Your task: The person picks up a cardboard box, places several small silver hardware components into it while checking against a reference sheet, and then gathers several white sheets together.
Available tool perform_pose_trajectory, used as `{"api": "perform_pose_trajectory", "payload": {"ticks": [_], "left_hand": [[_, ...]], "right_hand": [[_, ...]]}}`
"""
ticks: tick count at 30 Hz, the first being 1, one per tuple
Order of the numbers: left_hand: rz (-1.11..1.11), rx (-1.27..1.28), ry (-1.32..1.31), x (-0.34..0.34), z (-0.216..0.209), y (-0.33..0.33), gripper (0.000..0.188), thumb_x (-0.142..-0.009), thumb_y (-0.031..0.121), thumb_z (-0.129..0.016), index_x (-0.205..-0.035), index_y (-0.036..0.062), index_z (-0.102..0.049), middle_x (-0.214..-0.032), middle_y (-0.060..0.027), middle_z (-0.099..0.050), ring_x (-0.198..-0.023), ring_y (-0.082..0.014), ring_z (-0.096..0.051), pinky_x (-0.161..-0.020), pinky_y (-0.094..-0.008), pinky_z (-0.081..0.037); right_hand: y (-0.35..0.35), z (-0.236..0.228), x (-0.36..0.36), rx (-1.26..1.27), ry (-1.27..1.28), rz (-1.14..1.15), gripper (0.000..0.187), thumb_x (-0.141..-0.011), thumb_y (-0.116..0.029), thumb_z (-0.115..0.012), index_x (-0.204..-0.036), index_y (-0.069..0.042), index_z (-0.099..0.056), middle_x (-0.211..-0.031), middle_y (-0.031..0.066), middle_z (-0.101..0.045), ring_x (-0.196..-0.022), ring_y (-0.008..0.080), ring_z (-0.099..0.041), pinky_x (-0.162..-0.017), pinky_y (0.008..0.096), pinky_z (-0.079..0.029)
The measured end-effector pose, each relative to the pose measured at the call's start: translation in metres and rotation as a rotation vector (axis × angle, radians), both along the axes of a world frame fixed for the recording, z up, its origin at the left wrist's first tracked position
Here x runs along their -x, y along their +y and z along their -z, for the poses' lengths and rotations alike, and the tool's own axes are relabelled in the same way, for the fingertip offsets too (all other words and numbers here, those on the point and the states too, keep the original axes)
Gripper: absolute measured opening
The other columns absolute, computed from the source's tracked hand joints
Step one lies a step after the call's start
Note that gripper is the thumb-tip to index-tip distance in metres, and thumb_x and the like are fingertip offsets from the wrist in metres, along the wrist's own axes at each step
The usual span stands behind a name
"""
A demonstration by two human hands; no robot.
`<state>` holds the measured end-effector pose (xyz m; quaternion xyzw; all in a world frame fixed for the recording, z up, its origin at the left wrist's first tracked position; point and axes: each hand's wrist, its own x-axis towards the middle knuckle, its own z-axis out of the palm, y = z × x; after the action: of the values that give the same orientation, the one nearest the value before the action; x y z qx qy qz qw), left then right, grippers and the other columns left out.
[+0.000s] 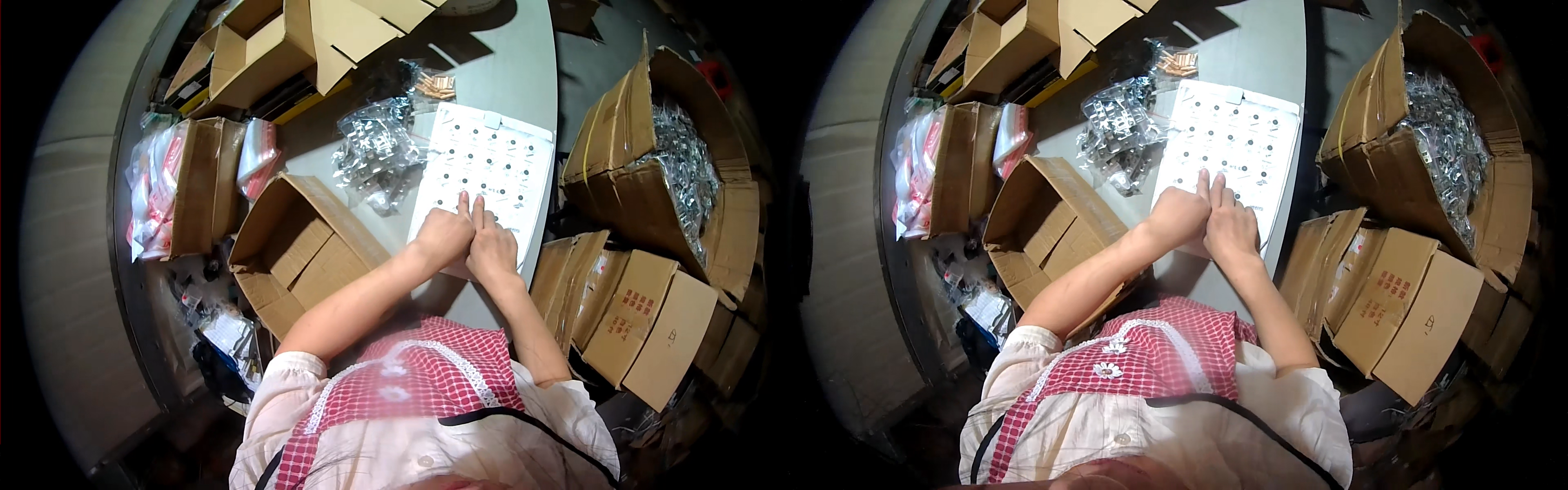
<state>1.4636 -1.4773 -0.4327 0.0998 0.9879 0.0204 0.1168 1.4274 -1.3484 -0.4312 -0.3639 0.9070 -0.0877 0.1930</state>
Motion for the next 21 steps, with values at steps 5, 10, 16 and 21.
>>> {"api": "perform_pose_trajectory", "payload": {"ticks": [5,10,16,21], "left_hand": [[-0.059,-0.011,-0.094,-0.001,0.009,-0.003,0.069,-0.082,0.017,-0.058,-0.143,-0.0099,-0.041,-0.118,-0.0305,-0.064,-0.058,-0.0261,-0.069,-0.05,-0.0396,-0.053],[-0.065,-0.041,-0.08,-0.002,0.008,-0.003,0.07,-0.082,0.016,-0.055,-0.145,-0.0083,-0.038,-0.109,-0.0241,-0.07,-0.064,-0.0276,-0.07,-0.081,-0.0483,-0.053],[-0.044,-0.053,-0.092,0.003,-0.001,-0.003,0.069,-0.08,0.015,-0.056,-0.144,-0.0068,-0.04,-0.103,-0.023,-0.071,-0.063,-0.0296,-0.069,-0.095,-0.0495,-0.047],[-0.056,-0.104,-0.039,0.003,-0.006,-0.005,0.07,-0.078,0.013,-0.056,-0.139,-0.016,-0.04,-0.08,-0.0186,-0.071,-0.062,-0.0311,-0.068,-0.098,-0.048,-0.045]], "right_hand": [[-0.001,0.0,0.0,0.091,0.05,0.015,0.084,-0.071,-0.002,-0.068,-0.147,0.01,-0.034,-0.106,0.022,-0.062,-0.075,0.0328,-0.067,-0.071,0.0393,-0.055],[-0.004,-0.006,0.003,0.038,0.001,-0.006,0.084,-0.074,-0.004,-0.067,-0.148,0.007,-0.031,-0.123,0.0246,-0.056,-0.085,0.0311,-0.067,-0.073,0.0386,-0.057],[-0.004,0.0,0.004,-0.004,-0.111,0.025,0.083,-0.076,-0.005,-0.065,-0.15,0.004,-0.029,-0.137,0.0288,-0.05,-0.09,0.0312,-0.068,-0.075,0.0381,-0.058],[-0.003,0.002,0.002,0.126,0.028,0.016,0.08,-0.071,-0.003,-0.067,-0.144,0.012,-0.037,-0.102,0.0218,-0.064,-0.074,0.0319,-0.069,-0.068,0.0384,-0.056]]}}
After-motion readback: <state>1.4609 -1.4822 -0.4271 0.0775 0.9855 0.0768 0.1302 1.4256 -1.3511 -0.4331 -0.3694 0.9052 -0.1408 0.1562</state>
